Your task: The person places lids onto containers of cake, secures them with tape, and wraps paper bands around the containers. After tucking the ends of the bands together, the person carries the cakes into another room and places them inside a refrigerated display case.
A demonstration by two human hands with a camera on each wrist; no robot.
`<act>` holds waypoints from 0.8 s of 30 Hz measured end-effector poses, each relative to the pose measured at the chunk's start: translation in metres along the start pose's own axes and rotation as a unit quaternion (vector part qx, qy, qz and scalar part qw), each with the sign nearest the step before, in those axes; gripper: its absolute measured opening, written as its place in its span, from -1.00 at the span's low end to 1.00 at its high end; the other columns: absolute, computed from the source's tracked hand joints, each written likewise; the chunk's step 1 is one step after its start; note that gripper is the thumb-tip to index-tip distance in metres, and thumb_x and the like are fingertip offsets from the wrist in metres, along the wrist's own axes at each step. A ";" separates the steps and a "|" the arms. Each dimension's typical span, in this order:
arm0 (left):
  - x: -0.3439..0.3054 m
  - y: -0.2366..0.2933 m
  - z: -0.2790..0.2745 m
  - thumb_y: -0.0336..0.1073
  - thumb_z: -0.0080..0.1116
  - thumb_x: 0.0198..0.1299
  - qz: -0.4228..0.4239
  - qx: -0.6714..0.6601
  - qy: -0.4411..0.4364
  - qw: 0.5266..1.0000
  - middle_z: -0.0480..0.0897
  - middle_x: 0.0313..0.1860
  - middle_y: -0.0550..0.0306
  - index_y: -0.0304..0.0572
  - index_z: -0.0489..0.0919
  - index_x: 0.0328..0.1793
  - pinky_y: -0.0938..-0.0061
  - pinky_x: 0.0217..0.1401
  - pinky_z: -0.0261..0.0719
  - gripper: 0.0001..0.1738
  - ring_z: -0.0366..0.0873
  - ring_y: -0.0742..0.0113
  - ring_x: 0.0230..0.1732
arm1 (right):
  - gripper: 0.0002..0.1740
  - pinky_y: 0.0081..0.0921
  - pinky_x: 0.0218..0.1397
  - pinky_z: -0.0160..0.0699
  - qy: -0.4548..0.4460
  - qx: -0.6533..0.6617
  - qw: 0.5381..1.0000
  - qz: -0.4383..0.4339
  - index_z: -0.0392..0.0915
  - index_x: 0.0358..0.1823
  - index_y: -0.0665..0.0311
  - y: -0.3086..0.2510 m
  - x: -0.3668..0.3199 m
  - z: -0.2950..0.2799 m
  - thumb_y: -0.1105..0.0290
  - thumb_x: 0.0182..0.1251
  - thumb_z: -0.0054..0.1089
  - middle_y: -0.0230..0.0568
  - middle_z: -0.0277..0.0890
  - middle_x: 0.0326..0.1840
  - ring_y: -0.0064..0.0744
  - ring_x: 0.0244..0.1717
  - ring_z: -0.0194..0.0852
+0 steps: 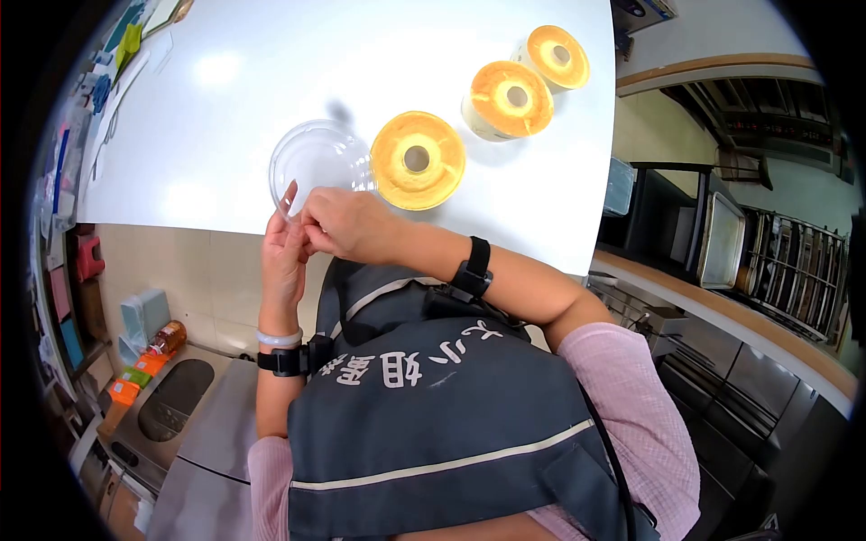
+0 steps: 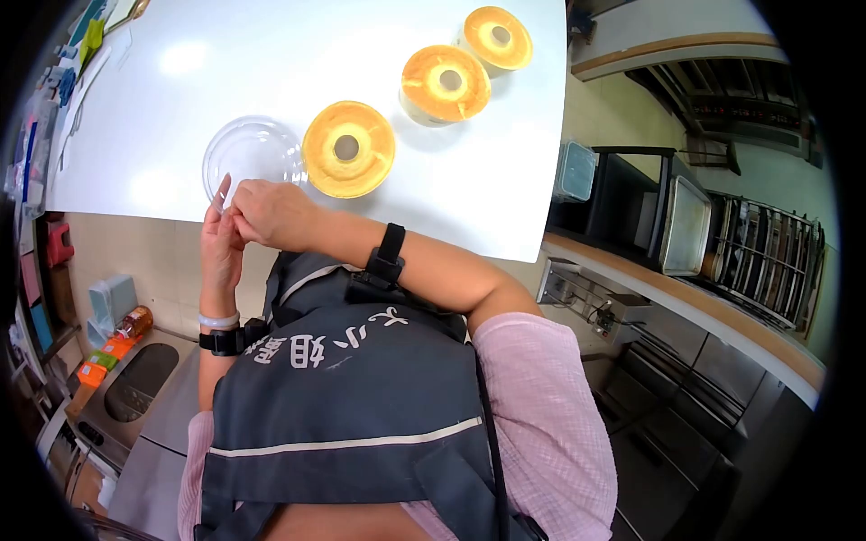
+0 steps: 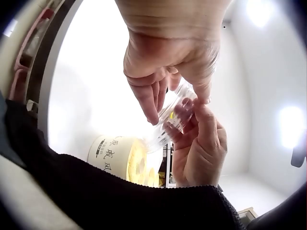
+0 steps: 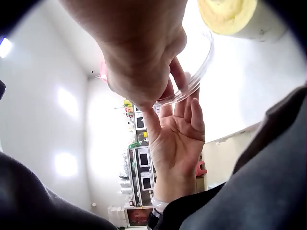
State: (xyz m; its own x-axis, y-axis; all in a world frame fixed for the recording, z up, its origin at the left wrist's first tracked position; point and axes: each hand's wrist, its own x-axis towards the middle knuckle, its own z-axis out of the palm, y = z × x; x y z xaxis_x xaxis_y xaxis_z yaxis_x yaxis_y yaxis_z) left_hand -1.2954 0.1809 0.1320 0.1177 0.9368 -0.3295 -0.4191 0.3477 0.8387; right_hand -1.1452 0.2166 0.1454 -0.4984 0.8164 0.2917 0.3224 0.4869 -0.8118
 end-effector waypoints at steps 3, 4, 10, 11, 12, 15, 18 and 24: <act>0.008 0.006 0.010 -0.28 0.03 0.24 0.020 0.054 -0.006 0.998 0.51 0.04 -0.01 -0.24 0.08 0.40 0.54 -0.02 0.54 -0.35 0.52 0.36 -0.02 | -0.85 -0.32 -0.34 0.47 -0.010 -0.011 1.000 0.004 0.40 -0.42 0.24 0.000 0.000 -0.018 0.32 0.13 0.06 -0.18 0.39 -0.39 -0.18 -0.32 0.45; 0.011 0.007 0.012 -0.26 0.03 0.23 0.033 0.090 -0.014 0.995 0.50 0.07 -0.02 -0.24 0.07 0.41 0.53 0.02 0.49 -0.33 0.50 0.34 0.03 | -0.86 -0.32 -0.35 0.47 -0.001 0.002 1.000 0.004 0.39 -0.43 0.24 0.000 0.000 -0.023 0.33 0.12 0.07 -0.18 0.39 -0.39 -0.19 -0.33 0.45; 0.024 0.017 0.021 -0.41 0.02 0.15 0.077 0.100 -0.027 0.992 0.48 0.09 -0.14 -0.27 0.06 0.41 0.53 0.03 0.49 -0.31 0.50 0.28 0.05 | -0.89 -0.37 -0.36 0.46 0.020 0.042 0.999 -0.021 0.37 -0.43 0.23 0.001 0.004 -0.040 0.38 0.12 0.08 -0.21 0.38 -0.40 -0.22 -0.36 0.43; 0.024 0.019 0.022 -0.41 0.02 0.15 0.080 0.101 -0.028 0.991 0.48 0.09 -0.14 -0.27 0.06 0.41 0.53 0.03 0.49 -0.31 0.50 0.28 0.05 | -0.90 -0.37 -0.36 0.46 0.025 0.049 0.998 -0.025 0.37 -0.42 0.23 0.001 0.006 -0.041 0.39 0.12 0.07 -0.22 0.38 -0.41 -0.23 -0.37 0.43; 0.023 0.020 0.023 -0.40 0.03 0.15 0.073 0.102 -0.022 0.992 0.48 0.09 -0.16 -0.28 0.06 0.41 0.52 0.04 0.49 -0.31 0.49 0.27 0.05 | -0.90 -0.37 -0.36 0.46 0.027 0.047 0.998 -0.027 0.37 -0.42 0.23 0.001 0.007 -0.043 0.39 0.12 0.07 -0.22 0.38 -0.41 -0.23 -0.37 0.43; 0.024 0.021 0.027 -0.38 0.05 0.15 0.082 0.099 -0.025 0.991 0.47 0.11 -0.18 -0.29 0.07 0.40 0.49 0.05 0.49 -0.31 0.48 0.25 0.07 | -0.89 -0.45 -0.45 0.43 0.030 0.085 0.996 -0.016 0.35 -0.39 0.23 0.001 0.009 -0.050 0.46 0.10 0.10 -0.24 0.42 -0.35 -0.24 -0.46 0.43; 0.023 0.024 0.028 -0.34 0.08 0.14 0.113 0.130 -0.035 0.984 0.46 0.11 -0.21 -0.32 0.07 0.40 0.46 0.07 0.48 -0.29 0.48 0.23 0.08 | -0.89 -0.45 -0.47 0.43 0.041 0.077 0.994 -0.068 0.35 -0.39 0.23 0.000 0.008 -0.046 0.47 0.09 0.11 -0.24 0.42 -0.36 -0.24 -0.46 0.45; 0.022 0.032 0.024 -0.47 0.05 0.10 0.123 0.159 -0.043 0.979 0.36 0.20 -0.30 -0.43 0.04 0.38 0.40 0.15 0.44 -0.28 0.37 0.09 0.22 | -0.89 -0.38 -0.36 0.47 -0.001 0.038 0.999 -0.023 0.37 -0.42 0.25 0.000 0.009 -0.042 0.40 0.11 0.07 -0.25 0.43 -0.34 -0.23 -0.32 0.45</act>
State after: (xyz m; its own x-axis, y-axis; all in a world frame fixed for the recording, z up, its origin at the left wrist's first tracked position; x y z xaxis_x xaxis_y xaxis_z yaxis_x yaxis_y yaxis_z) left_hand -1.2849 0.2133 0.1615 0.1298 0.9887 -0.0748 -0.1446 0.0935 0.9851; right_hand -1.1161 0.2368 0.1689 -0.5124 0.7934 0.3286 0.2377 0.4987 -0.8335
